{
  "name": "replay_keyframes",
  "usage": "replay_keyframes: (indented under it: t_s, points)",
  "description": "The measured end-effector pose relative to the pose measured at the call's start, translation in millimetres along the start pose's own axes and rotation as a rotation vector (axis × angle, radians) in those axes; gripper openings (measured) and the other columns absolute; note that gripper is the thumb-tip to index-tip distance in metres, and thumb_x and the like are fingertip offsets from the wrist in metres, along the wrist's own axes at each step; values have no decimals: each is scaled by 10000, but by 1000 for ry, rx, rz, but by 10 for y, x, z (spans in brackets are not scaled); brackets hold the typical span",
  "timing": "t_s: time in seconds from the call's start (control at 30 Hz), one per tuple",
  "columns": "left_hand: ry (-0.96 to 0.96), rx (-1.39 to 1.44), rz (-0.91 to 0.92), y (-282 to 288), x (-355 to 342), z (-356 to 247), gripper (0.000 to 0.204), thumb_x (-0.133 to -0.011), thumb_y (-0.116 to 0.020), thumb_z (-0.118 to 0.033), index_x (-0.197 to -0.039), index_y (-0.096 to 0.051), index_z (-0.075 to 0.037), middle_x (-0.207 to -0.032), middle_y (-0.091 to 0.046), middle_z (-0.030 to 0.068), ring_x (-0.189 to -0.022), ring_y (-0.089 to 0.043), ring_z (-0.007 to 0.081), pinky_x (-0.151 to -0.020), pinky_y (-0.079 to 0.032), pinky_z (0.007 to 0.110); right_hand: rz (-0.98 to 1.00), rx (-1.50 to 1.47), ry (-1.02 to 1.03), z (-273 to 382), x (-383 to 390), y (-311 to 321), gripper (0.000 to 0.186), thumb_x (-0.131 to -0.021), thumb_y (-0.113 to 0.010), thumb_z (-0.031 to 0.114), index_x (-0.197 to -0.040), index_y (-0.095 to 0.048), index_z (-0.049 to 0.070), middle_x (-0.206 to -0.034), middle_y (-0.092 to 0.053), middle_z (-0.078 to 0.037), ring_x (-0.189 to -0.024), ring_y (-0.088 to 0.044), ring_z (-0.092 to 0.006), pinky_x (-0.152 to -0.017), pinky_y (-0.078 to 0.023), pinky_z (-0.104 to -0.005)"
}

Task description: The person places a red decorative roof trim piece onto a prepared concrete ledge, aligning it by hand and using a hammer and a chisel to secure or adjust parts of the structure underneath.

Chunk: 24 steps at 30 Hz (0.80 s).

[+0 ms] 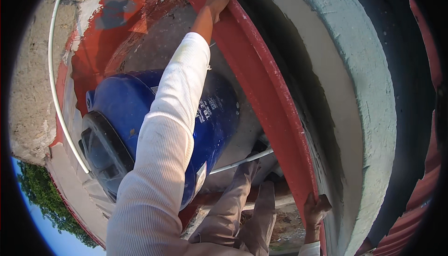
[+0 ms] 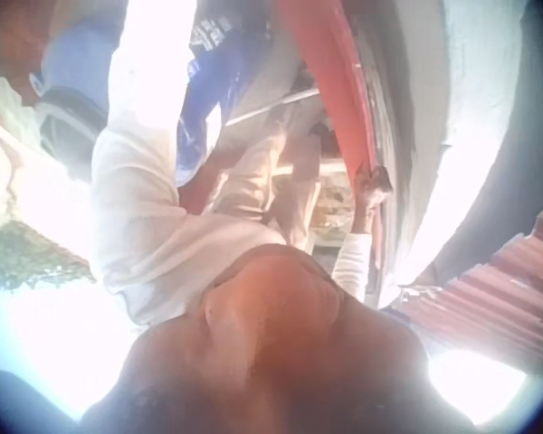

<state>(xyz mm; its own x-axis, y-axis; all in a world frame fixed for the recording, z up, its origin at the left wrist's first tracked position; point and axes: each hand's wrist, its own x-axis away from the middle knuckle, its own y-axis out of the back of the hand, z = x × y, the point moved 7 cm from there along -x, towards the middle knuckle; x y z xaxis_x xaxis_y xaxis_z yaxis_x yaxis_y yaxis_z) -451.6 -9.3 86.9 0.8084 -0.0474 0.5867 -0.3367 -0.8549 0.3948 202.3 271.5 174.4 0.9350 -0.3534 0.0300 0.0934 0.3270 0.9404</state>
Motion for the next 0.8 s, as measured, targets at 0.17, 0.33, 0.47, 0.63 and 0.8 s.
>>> replay_keyframes:
  t_s: [0.17, 0.33, 0.47, 0.63, 0.8]
  points:
    - [214, -68, -245, 376, -134, 275, 673, -931, -706, -222, -1490, -509, 97, -1472, -605, 250, -1366, -589, 455, -1135, -452, 649, 52, -201, -27, 139, 322, -150, 332, -752, -818, 41, -665, -498, 60, -602, -543, -144, -474, -559, -388, -438, -409, -455]
    - [104, -17, -295, 1286, 227, 517, 255, -917, -615, -99, -1092, -689, 72, -1065, -669, 164, -912, -690, 317, -883, -609, 560, 130, -319, -60, 628, 598, 24, 203, -759, -805, 91, -718, -610, 57, -670, -612, -147, -563, -628, -396, -520, -473, -487]
    - [84, -63, -301, 1398, 808, 371, 79, -904, -565, -39, -858, -619, -4, -872, -561, 91, -787, -595, 263, -882, -588, 576, 258, -223, -131, 808, 975, 231, 125, -716, -736, 130, -757, -664, 35, -740, -659, -139, -657, -664, -415, -618, -505, -551]
    - [-17, 13, -220, 1758, 1507, -29, 34, -845, -568, 1, -817, -588, 0, -892, -534, 89, -804, -566, 262, -900, -575, 570, 226, -272, -172, 1044, 1294, 859, 134, -610, -655, 91, -720, -617, 23, -692, -609, -126, -559, -624, -376, -511, -480, -503]
    - [-73, 42, -176, 1957, 2486, -645, 231, -744, -594, 38, -975, -594, 54, -948, -522, 93, -875, -586, 276, -950, -560, 572, 161, -280, -150, 1257, 1661, 1612, 155, -613, -687, 80, -605, -534, 59, -623, -559, -94, -495, -573, -333, -452, -447, -462]
